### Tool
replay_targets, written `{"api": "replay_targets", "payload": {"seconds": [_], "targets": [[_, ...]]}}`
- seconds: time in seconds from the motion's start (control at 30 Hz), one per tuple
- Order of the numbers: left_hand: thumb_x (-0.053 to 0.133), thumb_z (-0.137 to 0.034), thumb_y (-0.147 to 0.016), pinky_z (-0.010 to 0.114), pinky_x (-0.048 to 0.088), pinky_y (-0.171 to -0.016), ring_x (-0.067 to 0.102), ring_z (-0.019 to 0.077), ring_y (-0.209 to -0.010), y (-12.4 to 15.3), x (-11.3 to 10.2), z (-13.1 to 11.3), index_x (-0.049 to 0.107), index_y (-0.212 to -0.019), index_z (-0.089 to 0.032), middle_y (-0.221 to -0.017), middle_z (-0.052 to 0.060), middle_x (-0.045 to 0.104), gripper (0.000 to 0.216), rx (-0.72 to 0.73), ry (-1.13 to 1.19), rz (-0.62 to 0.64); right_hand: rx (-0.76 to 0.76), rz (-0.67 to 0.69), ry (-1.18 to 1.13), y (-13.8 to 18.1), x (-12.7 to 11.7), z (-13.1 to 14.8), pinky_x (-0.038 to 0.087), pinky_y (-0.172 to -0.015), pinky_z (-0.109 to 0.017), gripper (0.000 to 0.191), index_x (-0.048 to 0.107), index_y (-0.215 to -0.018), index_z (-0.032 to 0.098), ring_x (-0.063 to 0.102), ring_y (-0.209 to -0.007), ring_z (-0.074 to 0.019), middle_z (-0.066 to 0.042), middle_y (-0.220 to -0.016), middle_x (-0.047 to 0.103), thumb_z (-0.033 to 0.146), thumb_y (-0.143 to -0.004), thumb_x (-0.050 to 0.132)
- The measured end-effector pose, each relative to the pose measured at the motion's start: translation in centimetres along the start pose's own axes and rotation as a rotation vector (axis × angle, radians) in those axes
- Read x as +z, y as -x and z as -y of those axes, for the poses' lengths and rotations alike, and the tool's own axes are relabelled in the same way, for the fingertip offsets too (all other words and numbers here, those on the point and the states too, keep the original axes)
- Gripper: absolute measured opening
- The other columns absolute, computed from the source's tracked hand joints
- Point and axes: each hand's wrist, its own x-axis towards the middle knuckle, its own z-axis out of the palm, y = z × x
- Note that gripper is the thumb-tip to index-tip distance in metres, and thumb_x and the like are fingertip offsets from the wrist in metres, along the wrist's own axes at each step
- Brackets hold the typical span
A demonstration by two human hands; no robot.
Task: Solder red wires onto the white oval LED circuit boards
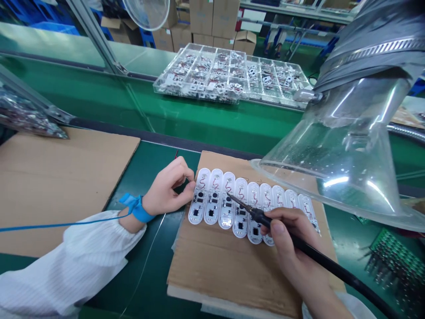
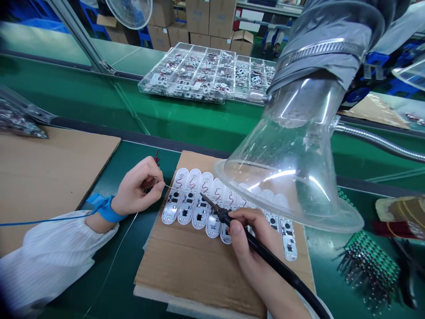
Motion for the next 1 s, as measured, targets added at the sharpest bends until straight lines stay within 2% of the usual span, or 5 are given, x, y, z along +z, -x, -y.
{"api": "replay_targets", "payload": {"seconds": [0.2,0.43,0.57,0.87,1.0], "targets": [[0.061,-0.007,-0.093,0.028,0.032,-0.057,0.040,0.0119,-0.067,0.1,-0.1,0.1,0.054,-0.090,-0.021,-0.076,-0.004,0.040,0.016,-0.010,-0.007,-0.008,-0.013,0.066,0.011,-1.0,1.4,1.2,0.057,-0.060,-0.023,0.008,0.067,-0.109,0.029,0.077,-0.072,-0.0151,0.002,-0.085,0.075,0.037,-0.106,0.064],[0.060,-0.010,-0.095,0.029,0.035,-0.058,0.041,0.0132,-0.066,0.1,0.0,0.1,0.056,-0.090,-0.022,-0.075,-0.004,0.041,0.014,-0.019,-0.009,0.003,-0.009,0.088,0.026,-1.4,1.9,1.1,0.058,-0.060,-0.025,0.011,0.068,-0.109,0.027,0.077,-0.073,-0.0168,0.000,-0.087,0.076,0.037,-0.105,0.065],[0.059,-0.009,-0.094,0.029,0.033,-0.056,0.041,0.0131,-0.065,-0.1,0.0,0.1,0.056,-0.090,-0.022,-0.076,-0.003,0.041,0.014,-0.025,-0.014,0.010,-0.029,0.097,0.068,-1.4,2.0,1.2,0.058,-0.060,-0.026,0.012,0.069,-0.109,0.027,0.074,-0.069,-0.0162,0.000,-0.086,0.077,0.037,-0.104,0.066],[0.060,-0.007,-0.093,0.026,0.033,-0.055,0.043,0.0116,-0.064,-0.3,0.1,-0.2,0.056,-0.092,-0.021,-0.077,-0.004,0.044,0.015,-0.017,-0.025,0.053,-0.077,0.130,0.149,-1.5,1.8,1.9,0.060,-0.066,-0.024,0.008,0.068,-0.109,0.029,0.076,-0.074,-0.0158,0.002,-0.089,0.079,0.034,-0.104,0.065],[0.060,-0.007,-0.094,0.026,0.034,-0.056,0.043,0.0115,-0.066,-0.3,0.1,-0.3,0.056,-0.093,-0.021,-0.078,-0.004,0.043,0.015,-0.006,-0.026,0.026,-0.102,0.119,0.149,-1.6,1.6,2.0,0.060,-0.064,-0.025,0.009,0.068,-0.108,0.028,0.076,-0.072,-0.0159,0.001,-0.087,0.079,0.034,-0.104,0.064]]}}
